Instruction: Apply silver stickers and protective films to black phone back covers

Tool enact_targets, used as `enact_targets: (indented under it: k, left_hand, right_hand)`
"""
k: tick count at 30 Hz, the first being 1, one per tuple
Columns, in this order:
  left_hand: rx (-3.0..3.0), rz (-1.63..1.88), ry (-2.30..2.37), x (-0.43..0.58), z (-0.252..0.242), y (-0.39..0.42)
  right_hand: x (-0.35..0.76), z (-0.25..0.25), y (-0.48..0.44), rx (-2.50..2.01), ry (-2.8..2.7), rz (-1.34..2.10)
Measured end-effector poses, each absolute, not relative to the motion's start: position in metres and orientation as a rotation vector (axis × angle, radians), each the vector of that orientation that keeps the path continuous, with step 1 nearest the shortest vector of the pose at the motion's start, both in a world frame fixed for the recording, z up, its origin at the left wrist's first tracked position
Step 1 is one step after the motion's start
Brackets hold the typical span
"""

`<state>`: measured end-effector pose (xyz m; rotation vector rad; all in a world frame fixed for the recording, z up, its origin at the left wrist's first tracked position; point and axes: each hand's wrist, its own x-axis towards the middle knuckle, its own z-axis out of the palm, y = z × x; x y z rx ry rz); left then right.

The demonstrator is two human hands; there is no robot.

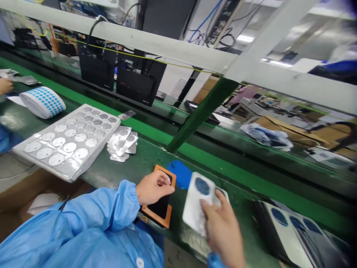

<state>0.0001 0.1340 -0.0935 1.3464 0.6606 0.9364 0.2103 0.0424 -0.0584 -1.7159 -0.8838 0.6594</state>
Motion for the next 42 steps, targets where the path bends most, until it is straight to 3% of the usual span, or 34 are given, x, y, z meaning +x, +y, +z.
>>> enact_targets:
  k: [2,4,9,11,30,42]
  left_hand:
    - [1.166,0.838,0.543,0.000,-0.094,0.129]
    - [1.077,0.780,0.542,-0.007,-0.099,0.127]
    - [1.059,0.778,0.650,-0.034,-0.107,0.118]
    - [1.085,0.769,0.649,-0.041,-0.106,0.114]
    - [1.469,0.746,0.733,-0.053,-0.111,0.108]
    - [1.470,0.764,0.782,-0.047,-0.107,0.108]
  right_hand:
    - [0.152,-0.077,0.036,-1.570,-0.923,0.826]
    - [0.116,-0.086,0.030,-1.549,-1.054,0.778]
    - [0.109,-0.080,0.032,-1.643,-1.725,-0.295]
    - [0.113,-0.075,0.036,-1.541,-1.915,-0.469]
    - [0.108,-0.080,0.038,-1.534,-2.202,-0.462]
    - [0.102,-0.090,0.032,-1.553,-2.224,-0.665]
